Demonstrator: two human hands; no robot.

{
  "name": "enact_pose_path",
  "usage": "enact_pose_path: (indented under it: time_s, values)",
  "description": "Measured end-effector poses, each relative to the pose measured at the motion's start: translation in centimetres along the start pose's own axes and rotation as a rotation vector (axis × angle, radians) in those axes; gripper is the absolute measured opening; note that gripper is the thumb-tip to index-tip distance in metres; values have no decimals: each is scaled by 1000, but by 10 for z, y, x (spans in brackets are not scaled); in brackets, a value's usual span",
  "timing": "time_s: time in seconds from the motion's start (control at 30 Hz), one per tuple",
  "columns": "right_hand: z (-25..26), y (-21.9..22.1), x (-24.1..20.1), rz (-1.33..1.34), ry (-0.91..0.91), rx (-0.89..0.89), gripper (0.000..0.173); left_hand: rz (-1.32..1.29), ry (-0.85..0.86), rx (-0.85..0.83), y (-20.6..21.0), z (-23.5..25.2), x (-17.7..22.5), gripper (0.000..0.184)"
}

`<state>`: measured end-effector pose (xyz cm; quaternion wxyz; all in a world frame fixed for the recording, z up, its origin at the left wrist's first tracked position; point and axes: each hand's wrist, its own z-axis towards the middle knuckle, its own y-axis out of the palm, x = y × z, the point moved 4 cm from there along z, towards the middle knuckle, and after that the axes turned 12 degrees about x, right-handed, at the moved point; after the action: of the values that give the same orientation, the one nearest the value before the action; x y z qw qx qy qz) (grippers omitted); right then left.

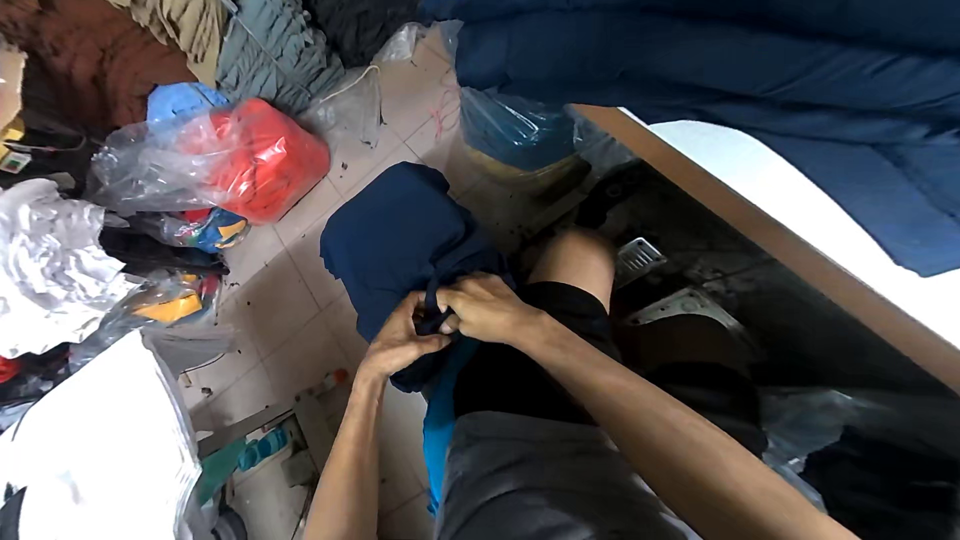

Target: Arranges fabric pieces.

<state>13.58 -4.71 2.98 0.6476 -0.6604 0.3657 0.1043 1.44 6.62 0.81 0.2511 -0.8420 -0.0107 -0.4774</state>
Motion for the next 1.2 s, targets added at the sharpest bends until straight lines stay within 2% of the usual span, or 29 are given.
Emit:
enact_pose_path:
  time_s: [0.07,0.13,0.23,0.3,0.37,0.4,0.47,0.53,0.63,0.73,0.8,0.83,0.87,0.9,0.93,1.0,1.1,1.13,1.2]
  values:
    - [7,-7,-3,26,-15,85,19,179,46,132,0,0,7,51]
    - [9,-10,2,118,12,197,17,300,74,229,-6,2,12,33]
    - [0,-16,20,235,88,382,21,165,-19,275,-23,1,2,24]
    - [-13,-11,29,201,43,467,11,16,-88,340,-32,1,-4,22]
    - [-22,7,30,149,-10,363,5,-112,-144,419,-39,0,-5,15]
    - [-24,19,31,104,-30,267,9,-164,-158,451,-41,-1,-5,15]
    - [-23,44,35,-26,-16,38,27,-224,-148,513,-47,-4,-4,15]
    - [-21,57,39,-135,28,-113,38,-225,-111,527,-49,-7,-3,14]
    - [-19,46,34,-185,30,-137,32,-182,-80,460,-41,-9,-9,17]
    - [-16,20,24,-146,11,-63,20,-164,-35,314,-17,-9,-13,27]
    - [-10,-3,12,-115,-23,19,16,-2,30,215,0,-12,-7,53]
    - [-4,-12,5,-117,-41,57,16,150,53,213,7,-13,-2,67]
    - [1,-19,-1,-123,-55,82,16,286,72,238,13,-13,3,74]
    - [6,-24,-7,-120,-70,109,17,374,109,301,15,-12,9,68]
    - [9,-27,-12,-101,-91,163,15,409,126,375,13,-10,13,52]
    - [10,-28,-11,-1,-146,372,10,339,59,452,-1,-3,15,30]
    - [-3,-22,5,126,-160,537,7,109,-89,519,-25,6,2,25]
    - [-9,-15,11,131,-156,516,6,35,-117,543,-29,6,-2,24]
    - [-18,8,19,96,-120,318,7,-63,-145,564,-30,5,-6,22]
